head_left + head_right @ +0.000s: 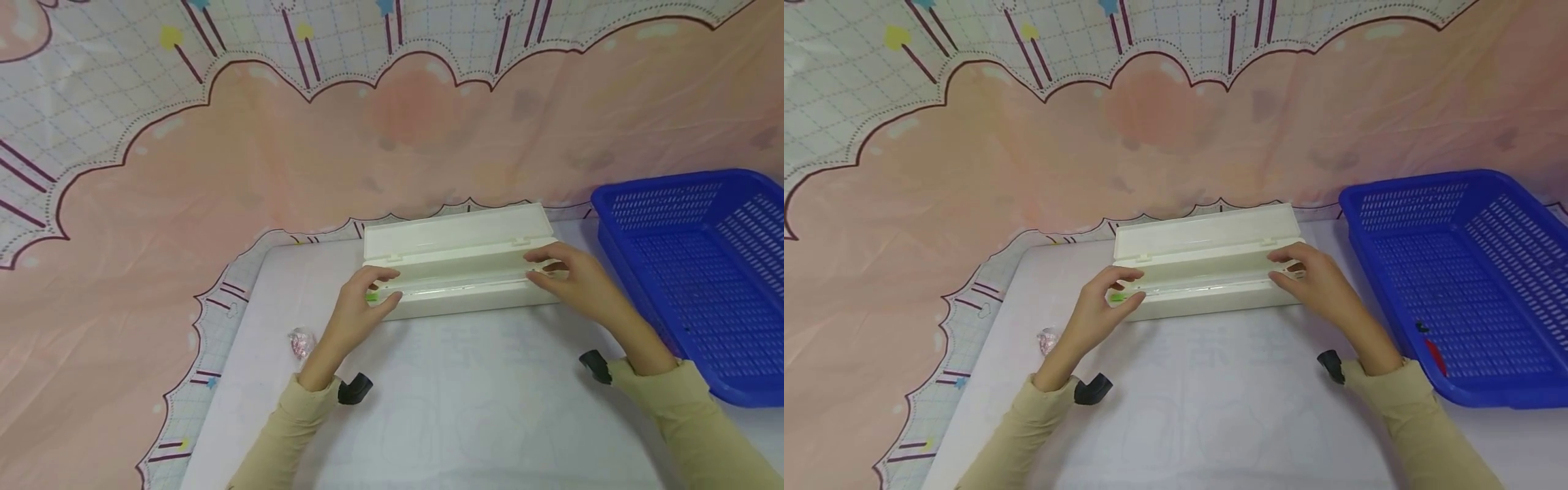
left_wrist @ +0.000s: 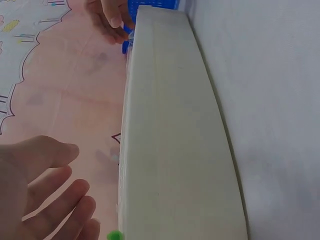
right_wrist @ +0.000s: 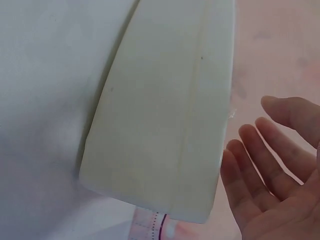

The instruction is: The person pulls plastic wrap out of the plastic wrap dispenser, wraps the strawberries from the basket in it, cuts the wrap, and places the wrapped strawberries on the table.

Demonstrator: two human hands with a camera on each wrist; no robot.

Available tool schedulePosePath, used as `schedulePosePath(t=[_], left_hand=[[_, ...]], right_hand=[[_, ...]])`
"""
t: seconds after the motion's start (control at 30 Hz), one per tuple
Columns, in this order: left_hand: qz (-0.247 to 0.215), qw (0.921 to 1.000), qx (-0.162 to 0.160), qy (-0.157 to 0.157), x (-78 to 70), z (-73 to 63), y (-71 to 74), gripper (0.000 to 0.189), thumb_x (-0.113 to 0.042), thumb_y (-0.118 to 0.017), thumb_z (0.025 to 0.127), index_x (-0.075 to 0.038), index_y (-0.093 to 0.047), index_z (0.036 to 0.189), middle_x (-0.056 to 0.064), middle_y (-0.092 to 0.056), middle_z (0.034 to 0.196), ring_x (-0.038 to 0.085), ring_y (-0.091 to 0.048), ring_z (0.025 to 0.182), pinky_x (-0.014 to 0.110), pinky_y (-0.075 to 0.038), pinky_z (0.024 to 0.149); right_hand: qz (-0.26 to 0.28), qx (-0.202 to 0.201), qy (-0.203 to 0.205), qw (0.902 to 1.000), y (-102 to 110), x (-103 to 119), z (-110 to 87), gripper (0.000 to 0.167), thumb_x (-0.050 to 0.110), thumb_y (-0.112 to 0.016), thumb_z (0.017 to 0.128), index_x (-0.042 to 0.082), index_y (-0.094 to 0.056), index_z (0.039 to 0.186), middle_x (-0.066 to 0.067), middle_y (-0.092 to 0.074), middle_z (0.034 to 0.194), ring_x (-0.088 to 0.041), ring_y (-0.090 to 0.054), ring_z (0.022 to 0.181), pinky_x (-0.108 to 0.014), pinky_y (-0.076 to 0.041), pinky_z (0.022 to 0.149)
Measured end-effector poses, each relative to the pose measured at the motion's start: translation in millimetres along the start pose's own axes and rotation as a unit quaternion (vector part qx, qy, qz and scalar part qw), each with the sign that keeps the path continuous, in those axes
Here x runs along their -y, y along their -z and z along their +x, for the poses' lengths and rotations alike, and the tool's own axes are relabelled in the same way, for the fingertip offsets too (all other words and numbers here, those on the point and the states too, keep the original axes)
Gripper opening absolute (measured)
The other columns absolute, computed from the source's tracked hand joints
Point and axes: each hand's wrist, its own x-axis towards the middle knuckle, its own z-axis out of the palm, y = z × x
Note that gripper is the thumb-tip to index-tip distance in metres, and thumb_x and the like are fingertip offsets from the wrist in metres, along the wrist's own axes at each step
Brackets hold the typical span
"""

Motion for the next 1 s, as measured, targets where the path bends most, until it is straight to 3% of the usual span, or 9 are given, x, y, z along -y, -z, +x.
schedulePosePath(t=[0.07,0.17,0.27,0.47,0.63,0.87,1.0], left_hand=[[0.006,1.0000,0.006,0.000,-1.4,1.9,-2.6,0.031,-0.008,-0.074,0.088,-0.005,-0.067,0.118,0.009,-0.068,0.115,0.024,-0.060,0.110,0.040,-0.051,0.092],[0.015,0.9996,0.024,0.007,-4.2,6.5,-8.8,0.032,-0.011,-0.073,0.089,-0.006,-0.066,0.120,0.007,-0.068,0.118,0.023,-0.060,0.112,0.040,-0.051,0.095],[0.029,0.9986,0.042,0.014,-6.4,11.6,-15.7,0.033,-0.015,-0.073,0.091,-0.008,-0.066,0.122,0.006,-0.067,0.122,0.023,-0.059,0.115,0.039,-0.049,0.099],[0.051,0.9957,0.066,0.040,-5.8,13.1,-20.6,0.032,-0.017,-0.071,0.092,-0.007,-0.067,0.122,0.007,-0.067,0.125,0.023,-0.058,0.123,0.039,-0.045,0.107],[0.069,0.9924,0.086,0.054,-4.9,13.9,-21.4,0.026,-0.018,-0.069,0.094,-0.007,-0.070,0.117,0.006,-0.070,0.121,0.023,-0.061,0.120,0.040,-0.047,0.105],[0.075,0.9897,0.110,0.053,-5.3,15.1,-19.8,0.018,-0.016,-0.066,0.096,-0.009,-0.074,0.110,0.003,-0.074,0.112,0.021,-0.067,0.110,0.039,-0.052,0.098],[0.061,0.9918,0.102,0.047,-5.1,15.4,-20.9,0.015,-0.013,-0.066,0.095,-0.008,-0.075,0.106,0.004,-0.074,0.108,0.021,-0.069,0.106,0.038,-0.054,0.095]], right_hand=[[-0.010,0.008,-0.006,0.9999,0,0,1.6,0.027,0.003,-0.072,0.089,-0.005,-0.068,0.115,-0.022,-0.067,0.115,0.008,-0.055,0.099,-0.020,-0.054,0.085],[-0.021,0.020,-0.009,0.9996,1,-1,3.6,0.030,0.003,-0.071,0.090,-0.006,-0.066,0.118,-0.024,-0.065,0.118,-0.019,-0.064,0.103,-0.041,-0.056,0.087],[-0.025,0.031,-0.011,0.9991,2,-1,5.3,0.032,0.002,-0.070,0.090,-0.007,-0.065,0.120,-0.026,-0.063,0.121,-0.043,-0.061,0.106,-0.054,-0.053,0.087],[-0.023,0.069,-0.023,0.9971,-2,-3,12.4,0.037,0.006,-0.069,0.092,-0.008,-0.061,0.125,-0.030,-0.059,0.127,-0.048,-0.061,0.106,-0.058,-0.052,0.090],[-0.034,0.090,-0.036,0.9947,-3,-1,15.4,0.036,0.008,-0.067,0.094,-0.007,-0.061,0.126,-0.029,-0.059,0.128,-0.048,-0.062,0.106,-0.058,-0.052,0.091],[-0.046,0.104,-0.045,0.9925,-3,-2,17.7,0.034,0.008,-0.065,0.096,-0.006,-0.062,0.127,-0.027,-0.063,0.125,-0.043,-0.064,0.105,-0.054,-0.054,0.089],[-0.050,0.099,-0.038,0.9931,-3,-5,17.2,0.032,0.007,-0.064,0.096,-0.007,-0.063,0.124,-0.027,-0.066,0.119,-0.040,-0.064,0.103,-0.053,-0.054,0.088]])
